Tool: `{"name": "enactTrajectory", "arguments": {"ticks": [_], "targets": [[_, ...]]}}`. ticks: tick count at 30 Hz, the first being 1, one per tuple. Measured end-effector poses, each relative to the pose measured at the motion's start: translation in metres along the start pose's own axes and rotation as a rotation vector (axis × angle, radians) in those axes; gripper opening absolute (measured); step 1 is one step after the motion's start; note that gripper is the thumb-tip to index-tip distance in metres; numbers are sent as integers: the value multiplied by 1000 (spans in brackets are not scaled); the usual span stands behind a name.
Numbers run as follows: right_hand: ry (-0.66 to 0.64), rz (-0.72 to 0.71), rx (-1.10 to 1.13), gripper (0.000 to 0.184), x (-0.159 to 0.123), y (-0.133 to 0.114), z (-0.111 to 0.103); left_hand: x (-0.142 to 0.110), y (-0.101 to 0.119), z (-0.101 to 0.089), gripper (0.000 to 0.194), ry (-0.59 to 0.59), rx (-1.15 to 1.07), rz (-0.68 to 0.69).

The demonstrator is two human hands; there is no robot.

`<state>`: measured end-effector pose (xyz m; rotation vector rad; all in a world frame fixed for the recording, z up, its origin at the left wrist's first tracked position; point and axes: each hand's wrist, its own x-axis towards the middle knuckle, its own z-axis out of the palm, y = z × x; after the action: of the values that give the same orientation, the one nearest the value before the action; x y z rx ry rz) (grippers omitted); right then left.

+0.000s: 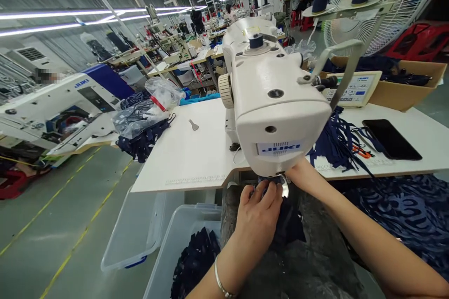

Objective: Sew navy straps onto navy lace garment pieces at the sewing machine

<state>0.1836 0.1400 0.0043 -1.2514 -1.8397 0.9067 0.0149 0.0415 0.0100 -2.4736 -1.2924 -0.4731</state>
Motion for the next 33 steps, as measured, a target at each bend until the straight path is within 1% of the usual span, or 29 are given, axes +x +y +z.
{"name": "enactTrajectory", "arguments": {"ticks": [6, 13, 15, 18, 20, 25, 33], "targets": [[23, -12, -114, 18, 5, 7, 6, 5, 8, 1, 31, 14, 55, -64], [69, 6, -131, 19, 5, 8, 11, 5, 11, 2, 32, 0, 113, -73], [70, 9, -131, 17, 5, 7, 12, 5, 11, 2, 32, 2, 118, -78], [65, 9, -129, 19, 5, 6, 12, 6, 12, 2, 32, 11, 113, -91], [67, 10, -131, 16, 5, 8, 13, 7, 12, 2, 31, 14, 108, -92], [82, 8, -143, 22, 7, 16, 16, 8, 12, 1, 30, 30, 111, -93], [103, -19, -126, 28, 7, 26, 17, 6, 11, 4, 32, 9, 95, -87]]}}
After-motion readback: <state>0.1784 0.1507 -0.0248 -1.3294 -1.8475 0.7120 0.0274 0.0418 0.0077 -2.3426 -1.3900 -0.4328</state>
